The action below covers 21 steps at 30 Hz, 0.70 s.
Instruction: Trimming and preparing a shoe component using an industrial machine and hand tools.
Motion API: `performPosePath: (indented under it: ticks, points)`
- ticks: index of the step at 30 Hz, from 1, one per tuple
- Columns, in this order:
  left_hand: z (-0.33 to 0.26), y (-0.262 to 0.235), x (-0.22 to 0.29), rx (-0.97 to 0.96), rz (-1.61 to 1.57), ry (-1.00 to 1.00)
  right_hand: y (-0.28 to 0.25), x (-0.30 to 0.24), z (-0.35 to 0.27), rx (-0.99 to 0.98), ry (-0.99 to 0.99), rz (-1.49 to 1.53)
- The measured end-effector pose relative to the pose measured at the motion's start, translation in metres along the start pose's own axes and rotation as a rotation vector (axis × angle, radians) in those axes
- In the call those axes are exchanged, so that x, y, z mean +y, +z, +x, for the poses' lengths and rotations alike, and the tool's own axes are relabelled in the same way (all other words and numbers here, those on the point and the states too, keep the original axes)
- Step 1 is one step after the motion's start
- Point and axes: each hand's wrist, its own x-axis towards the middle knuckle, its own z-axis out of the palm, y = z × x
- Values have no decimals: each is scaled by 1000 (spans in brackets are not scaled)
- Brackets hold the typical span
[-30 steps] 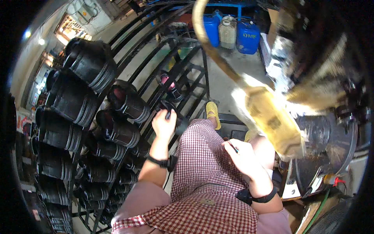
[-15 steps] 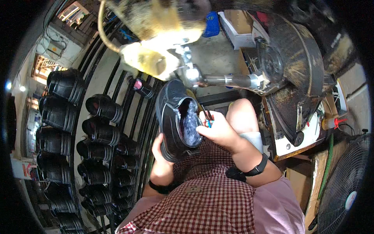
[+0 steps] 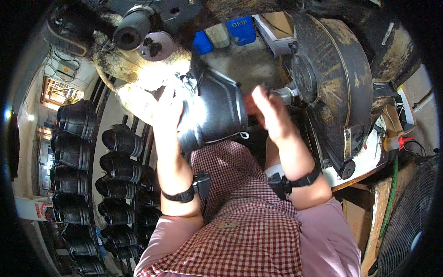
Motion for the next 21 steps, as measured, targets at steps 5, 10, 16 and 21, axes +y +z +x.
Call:
performPosePath:
  ticks: [5,10,16,21]
  points:
    - [30,4,59,287,-1315,-835,51,-13,-34,73,-284,-417]
    - [20,-5,67,285,-1373,-842,52,-10,-34,18,-253,-283]
    - [31,-11,77,252,-1317,-902,50,-4,-32,53,-306,-271]
    - [23,-1,58,114,-1182,-843,40,-12,-25,28,-229,-390]
